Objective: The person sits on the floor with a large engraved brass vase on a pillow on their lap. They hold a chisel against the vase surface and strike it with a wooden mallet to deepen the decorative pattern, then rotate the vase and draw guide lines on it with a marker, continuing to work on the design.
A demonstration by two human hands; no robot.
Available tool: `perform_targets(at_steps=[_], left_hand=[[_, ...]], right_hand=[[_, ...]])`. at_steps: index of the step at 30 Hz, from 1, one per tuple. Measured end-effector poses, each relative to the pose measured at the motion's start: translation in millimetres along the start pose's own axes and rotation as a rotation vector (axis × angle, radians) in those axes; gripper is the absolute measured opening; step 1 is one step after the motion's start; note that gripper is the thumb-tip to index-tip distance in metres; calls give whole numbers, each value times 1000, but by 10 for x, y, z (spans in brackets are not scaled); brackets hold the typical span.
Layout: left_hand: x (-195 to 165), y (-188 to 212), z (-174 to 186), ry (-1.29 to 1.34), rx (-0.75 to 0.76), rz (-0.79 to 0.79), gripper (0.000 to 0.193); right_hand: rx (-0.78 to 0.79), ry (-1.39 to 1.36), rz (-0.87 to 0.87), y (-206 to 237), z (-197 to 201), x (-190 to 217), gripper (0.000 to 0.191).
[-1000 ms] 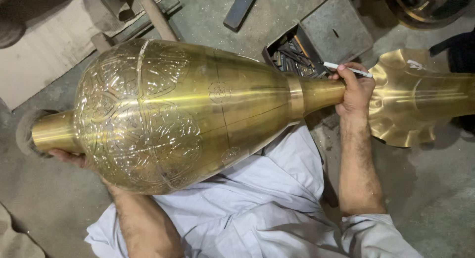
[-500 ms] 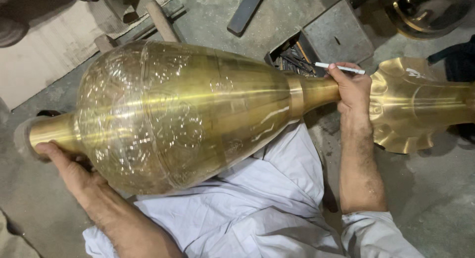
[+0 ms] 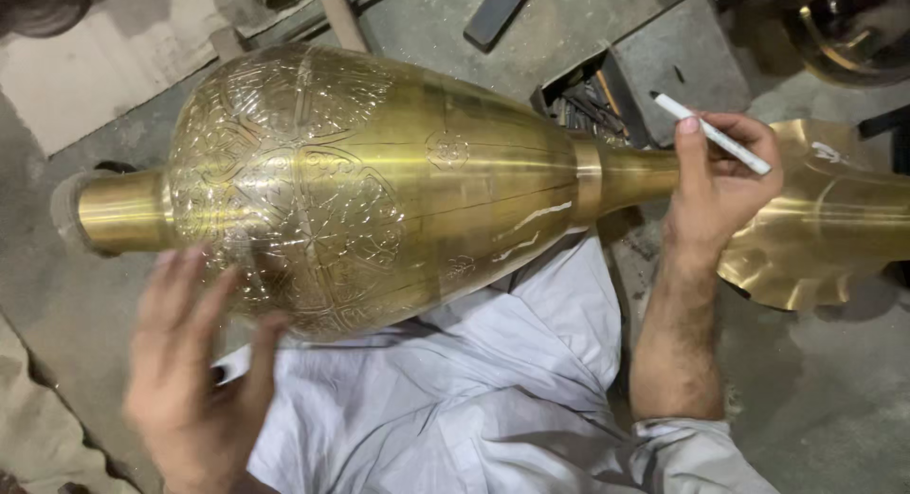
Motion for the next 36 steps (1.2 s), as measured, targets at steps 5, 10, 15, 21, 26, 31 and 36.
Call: perform_targets(at_steps=[5,10,15,21,26,31,36], left_hand=[[-366,-197,-133,-149,151,-93,58],[-395,-214,-125,-173,163,-90,57],[-403,-206,-112,-162,151,-85,57],[-467,-201,-140,-165,147,-56,59],[-457,-199,-163,-170,155,-50,60],[-423,-169,-166,-191,155,-55,59],[-394,-157,-175,-173,180,-23,60]], right_hand=[[303,-383,-248,584,-929,502,18],[330,-373,-382,664,-1324,571,17],[320,-356,-480,613,-1377,496,20],[314,-314,-453,658,-1380,464,20],[300,-302,-465,646,-1396,458,19],[324,-269,-434,645,-1401,520,18],[333,-224,-416,662,-1377,548,19]])
Point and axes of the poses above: each hand's wrist, its own y-axis away from the middle knuckle, its own z-axis out of the back of the hand, x = y × z, the point moved 7 cm from there along -y, towards the middle knuckle, and after that the axes turned 2 degrees about x, right-handed, at the moved point
